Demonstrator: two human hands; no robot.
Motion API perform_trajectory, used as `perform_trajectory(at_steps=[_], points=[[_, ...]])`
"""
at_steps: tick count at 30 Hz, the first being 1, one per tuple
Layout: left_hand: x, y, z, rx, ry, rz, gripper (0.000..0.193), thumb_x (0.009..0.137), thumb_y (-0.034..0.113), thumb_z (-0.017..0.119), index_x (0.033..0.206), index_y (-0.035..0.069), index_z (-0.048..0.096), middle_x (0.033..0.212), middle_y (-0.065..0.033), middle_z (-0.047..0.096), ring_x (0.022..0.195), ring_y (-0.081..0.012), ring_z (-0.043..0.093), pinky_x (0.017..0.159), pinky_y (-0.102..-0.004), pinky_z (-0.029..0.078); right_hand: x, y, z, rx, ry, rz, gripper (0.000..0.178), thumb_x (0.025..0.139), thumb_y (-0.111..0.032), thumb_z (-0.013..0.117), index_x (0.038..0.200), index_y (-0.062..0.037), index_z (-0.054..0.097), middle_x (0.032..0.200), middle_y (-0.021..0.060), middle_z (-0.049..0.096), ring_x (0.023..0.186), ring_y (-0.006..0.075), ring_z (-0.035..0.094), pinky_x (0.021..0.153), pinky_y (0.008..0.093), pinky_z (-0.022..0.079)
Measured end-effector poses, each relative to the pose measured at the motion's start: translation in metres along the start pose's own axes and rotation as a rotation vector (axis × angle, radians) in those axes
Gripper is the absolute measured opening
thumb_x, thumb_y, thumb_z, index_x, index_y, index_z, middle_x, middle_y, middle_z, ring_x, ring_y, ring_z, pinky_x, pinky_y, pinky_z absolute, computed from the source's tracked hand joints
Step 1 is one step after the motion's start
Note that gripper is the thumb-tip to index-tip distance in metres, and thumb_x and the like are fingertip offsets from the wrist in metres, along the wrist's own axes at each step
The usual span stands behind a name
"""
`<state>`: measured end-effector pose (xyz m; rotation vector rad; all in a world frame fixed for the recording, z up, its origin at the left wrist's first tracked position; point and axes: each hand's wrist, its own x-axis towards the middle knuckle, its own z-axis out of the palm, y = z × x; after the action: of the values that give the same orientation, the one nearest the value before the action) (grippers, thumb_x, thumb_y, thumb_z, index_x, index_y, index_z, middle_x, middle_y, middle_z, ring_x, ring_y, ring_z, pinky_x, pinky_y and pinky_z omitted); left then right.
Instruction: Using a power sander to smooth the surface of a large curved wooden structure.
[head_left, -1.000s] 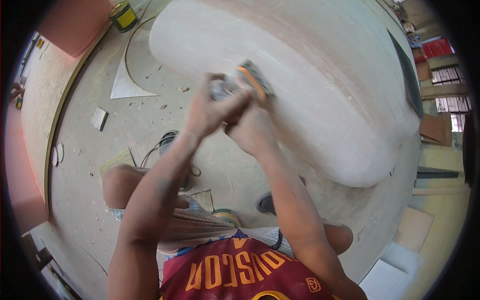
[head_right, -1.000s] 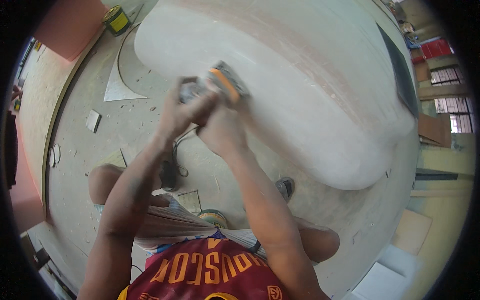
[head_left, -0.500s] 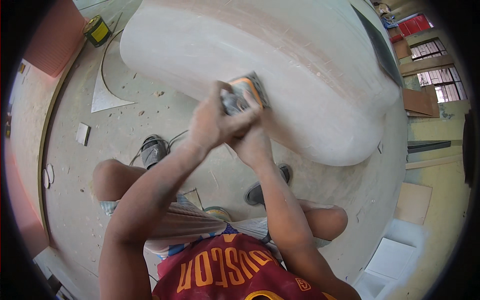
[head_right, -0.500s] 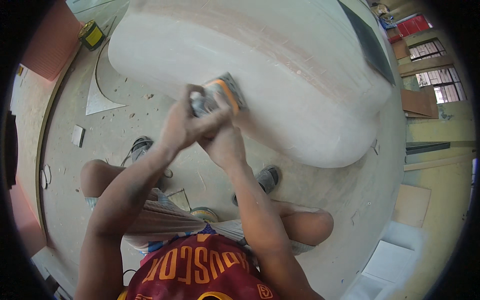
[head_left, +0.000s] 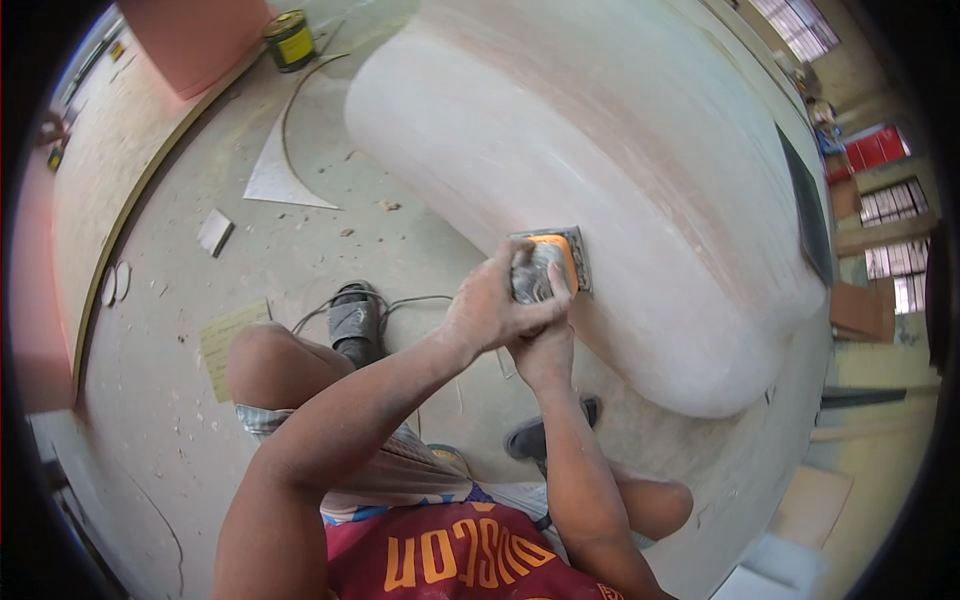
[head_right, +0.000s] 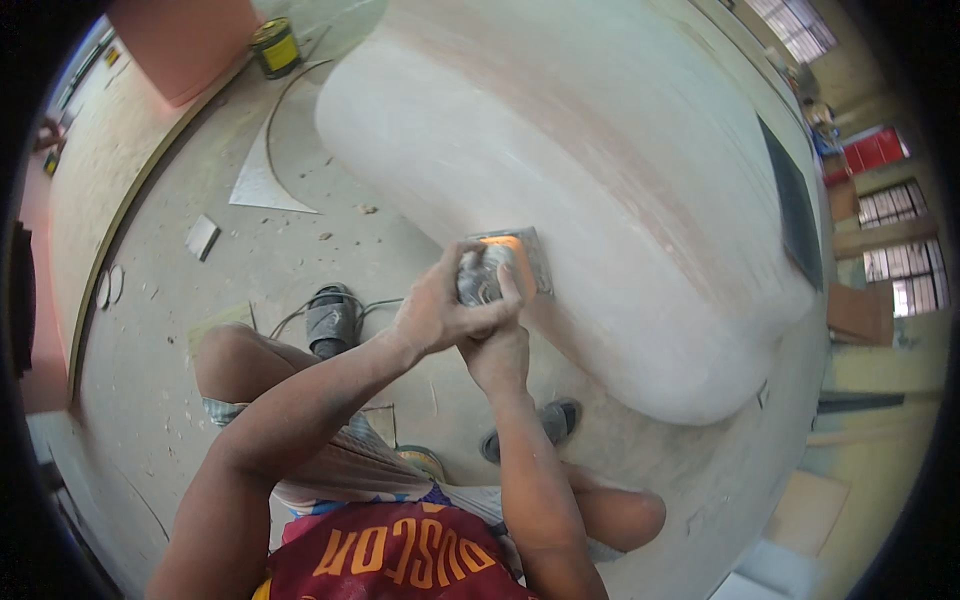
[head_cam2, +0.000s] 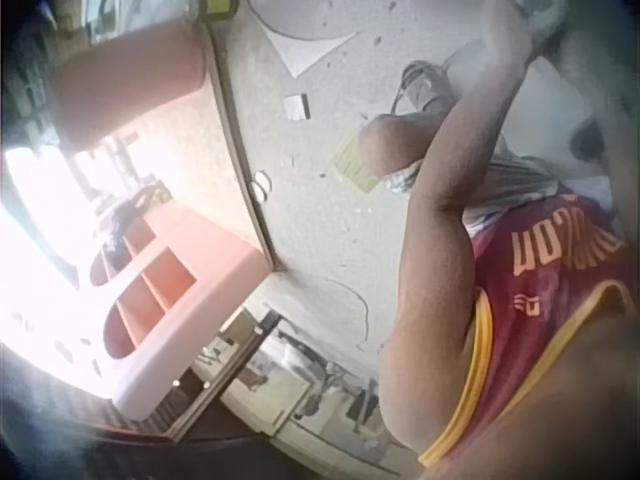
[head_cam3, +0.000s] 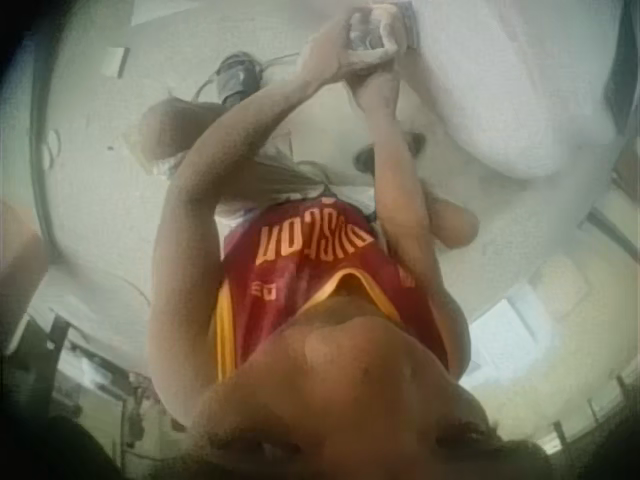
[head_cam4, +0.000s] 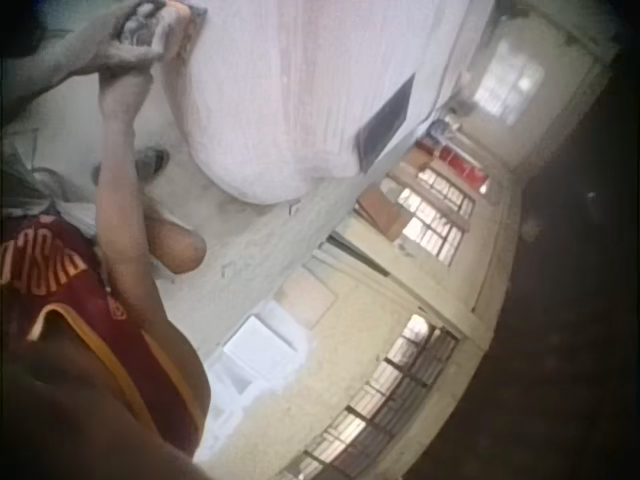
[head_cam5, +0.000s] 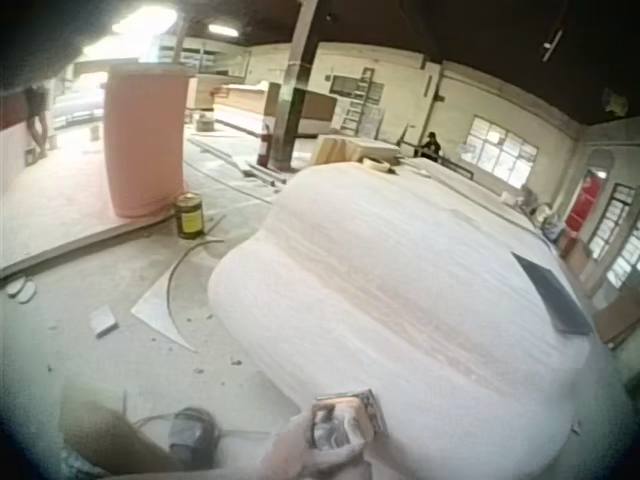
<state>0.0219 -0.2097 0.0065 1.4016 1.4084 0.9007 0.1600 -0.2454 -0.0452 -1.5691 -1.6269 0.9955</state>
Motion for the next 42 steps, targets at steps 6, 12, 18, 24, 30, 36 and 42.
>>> perform_trajectory(at_steps=[6,12,18,24,30,36,42], points=[[0.034,-0.056,-0.054,-0.191,0.382,-0.124,0.076,0.079,0.052,0.077,0.125,-0.004,0.054,0.109,-0.029,0.069,0.104,-0.0362,0.071,0.091,-0.042,0.055,0.065,-0.079,0.046,-0.379,-0.256,-0.041,0.101,0.084,-0.028,0.075,0.161,-0.0218,0.01,0.112,0.0241,0.07,0.101,0.0457,0.067,0.086,0.053,0.055],[0.031,-0.058,-0.048,-0.187,0.382,-0.119,0.075,0.084,0.053,0.074,0.125,-0.005,0.052,0.109,-0.0311,0.068,0.106,-0.0388,0.07,0.09,-0.0435,0.055,0.059,-0.081,0.042,-0.382,-0.272,0.033,0.103,0.082,-0.021,0.08,0.16,-0.0186,0.014,0.12,0.0236,0.067,0.11,0.0418,0.066,0.092,0.0499,0.054],[-0.008,-0.025,0.013,-0.096,0.111,0.028,0.081,0.081,0.056,0.076,0.128,-0.004,0.05,0.115,-0.0327,0.065,0.11,-0.0434,0.066,0.094,-0.0464,0.053,-0.002,0.001,-0.006,-0.037,-0.098,-0.107,0.107,0.076,-0.005,0.084,0.16,-0.0096,0.016,0.142,0.0184,0.053,0.126,0.0296,0.058,0.104,0.0395,0.049],[-0.017,-0.033,0.026,-0.148,0.112,-0.02,0.079,0.082,0.053,0.076,0.128,-0.005,0.049,0.117,-0.0335,0.063,0.11,-0.0447,0.065,0.095,-0.0473,0.052,-0.011,-0.003,-0.015,-0.182,-0.1,-0.032,0.107,0.077,-0.005,0.083,0.16,-0.0116,0.016,0.14,0.021,0.054,0.125,0.0337,0.059,0.101,0.0423,0.051],[0.022,-0.072,-0.02,-0.336,0.517,-0.143,0.057,0.087,0.046,0.071,0.115,-0.002,0.059,0.102,-0.0309,0.069,0.102,-0.0408,0.069,0.088,-0.0457,0.053,0.053,-0.06,0.042,-0.493,-0.275,0.012,0.101,0.083,-0.025,0.078,0.161,-0.0229,0.014,0.111,0.0293,0.069,0.106,0.0479,0.066,0.091,0.0526,0.053],[0.059,-0.1,-0.062,-0.446,0.781,-0.258,0.054,0.088,0.048,0.068,0.105,-0.003,0.063,0.101,-0.0294,0.07,0.098,-0.0387,0.07,0.086,-0.0427,0.053,0.097,-0.102,0.084,-0.626,-0.442,-0.011,0.1,0.087,-0.029,0.073,0.161,-0.0346,0.006,0.112,0.027,0.07,0.104,0.0445,0.068,0.09,0.0534,0.054],[0.035,-0.063,-0.032,-0.148,0.624,-0.245,0.048,0.088,0.044,0.064,0.107,0.0,0.06,0.105,-0.0282,0.068,0.1,-0.0434,0.067,0.088,-0.0487,0.052,0.059,-0.07,0.056,-0.402,-0.255,-0.017,0.099,0.086,-0.018,0.076,0.161,-0.0239,0.012,0.133,0.0255,0.06,0.122,0.0428,0.06,0.102,0.0489,0.049]])
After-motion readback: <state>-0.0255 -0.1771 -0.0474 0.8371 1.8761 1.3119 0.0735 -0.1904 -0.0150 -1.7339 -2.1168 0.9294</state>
